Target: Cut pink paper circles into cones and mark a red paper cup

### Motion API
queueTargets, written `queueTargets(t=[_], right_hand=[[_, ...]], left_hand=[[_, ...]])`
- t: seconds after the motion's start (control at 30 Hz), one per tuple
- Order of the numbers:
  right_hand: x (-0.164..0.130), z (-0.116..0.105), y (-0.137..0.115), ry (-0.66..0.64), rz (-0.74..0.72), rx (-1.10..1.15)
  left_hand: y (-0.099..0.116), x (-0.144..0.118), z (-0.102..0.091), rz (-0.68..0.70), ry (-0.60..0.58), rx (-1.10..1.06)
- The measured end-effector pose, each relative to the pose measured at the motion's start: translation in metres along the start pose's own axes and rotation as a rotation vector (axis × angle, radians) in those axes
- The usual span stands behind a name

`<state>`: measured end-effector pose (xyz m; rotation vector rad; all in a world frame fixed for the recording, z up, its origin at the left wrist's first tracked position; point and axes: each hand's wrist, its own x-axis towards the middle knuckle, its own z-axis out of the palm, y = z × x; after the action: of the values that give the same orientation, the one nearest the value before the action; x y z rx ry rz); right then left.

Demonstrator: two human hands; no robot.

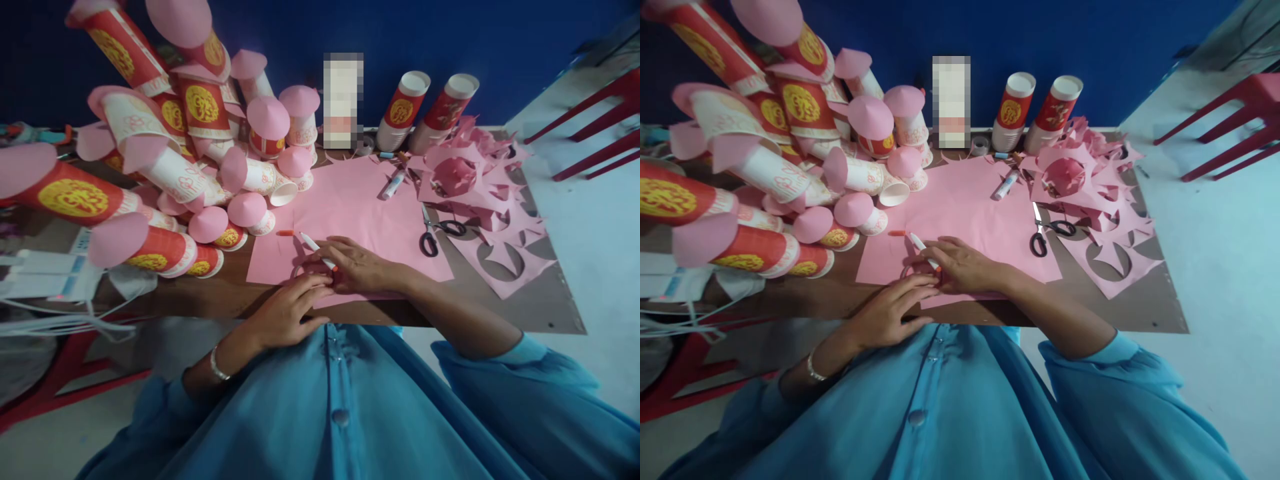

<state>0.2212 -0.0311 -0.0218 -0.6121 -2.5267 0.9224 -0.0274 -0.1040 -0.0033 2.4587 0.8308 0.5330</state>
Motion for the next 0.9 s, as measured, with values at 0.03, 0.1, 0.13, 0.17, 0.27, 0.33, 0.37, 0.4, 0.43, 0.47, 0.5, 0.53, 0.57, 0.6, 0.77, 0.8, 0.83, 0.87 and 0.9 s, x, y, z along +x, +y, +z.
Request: queueTargets(t=[0.03,0.1,0.13,0.17,0.27,0.33,0.37,0.4,0.43,0.47,0.5,0.53,0.57,0.6,0.77,0.8,0.83,0.87,0.9], right_hand=[[0.0,0.0,0.0,0.001,0.006,-0.009],[-0.002,0.001,0.002,-0.004,0.016,-0.03],[-0.002,0.001,0.003,-0.01,0.021,-0.041],[-0.003,0.001,0.004,-0.014,0.024,-0.052],[-0.004,0.002,0.008,-0.031,0.021,-0.077],[-0.004,0.002,0.009,-0.036,0.024,-0.084],[-0.003,0.001,0.009,-0.037,0.028,-0.085],[-0.003,0.001,0.009,-0.04,0.033,-0.084],[-0.002,0.001,0.008,-0.046,0.037,-0.082],[-0.002,0.0,0.007,-0.052,0.04,-0.077],[-0.001,0.0,0.007,-0.057,0.042,-0.07],[-0.001,-0.001,0.006,-0.06,0.042,-0.062],[-0.001,-0.001,0.006,-0.059,0.039,-0.054],[-0.001,-0.001,0.006,-0.054,0.033,-0.047],[-0.002,0.001,0.006,-0.032,0.014,-0.011],[-0.002,0.001,0.006,-0.033,0.022,-0.007],[-0.002,0.001,0.005,-0.035,0.03,-0.006],[-0.002,0.001,0.005,-0.037,0.038,-0.009],[-0.001,0.0,0.004,-0.039,0.046,-0.014]], left_hand=[[-0.001,0.001,-0.005,0.017,0.062,0.026],[-0.004,0.006,-0.014,-0.022,0.213,0.111],[-0.006,0.009,-0.018,-0.07,0.284,0.169],[-0.009,0.013,-0.022,-0.112,0.316,0.229],[-0.02,0.029,-0.025,-0.132,0.259,0.333],[-0.027,0.038,-0.023,-0.113,0.172,0.372],[-0.03,0.041,-0.022,-0.093,0.145,0.389],[-0.032,0.043,-0.02,-0.068,0.13,0.401],[-0.034,0.045,-0.019,-0.049,0.123,0.411],[-0.035,0.045,-0.018,-0.033,0.121,0.42],[-0.036,0.044,-0.018,-0.025,0.122,0.426],[-0.037,0.043,-0.018,-0.024,0.126,0.432],[-0.036,0.042,-0.02,-0.03,0.132,0.435],[-0.036,0.04,-0.021,-0.038,0.139,0.435],[-0.02,0.026,-0.04,-0.061,0.293,0.465],[-0.015,0.021,-0.045,-0.058,0.358,0.459],[-0.009,0.016,-0.05,-0.06,0.419,0.437],[-0.003,0.01,-0.055,-0.075,0.466,0.393],[0.003,0.003,-0.059,-0.099,0.523,0.342]])
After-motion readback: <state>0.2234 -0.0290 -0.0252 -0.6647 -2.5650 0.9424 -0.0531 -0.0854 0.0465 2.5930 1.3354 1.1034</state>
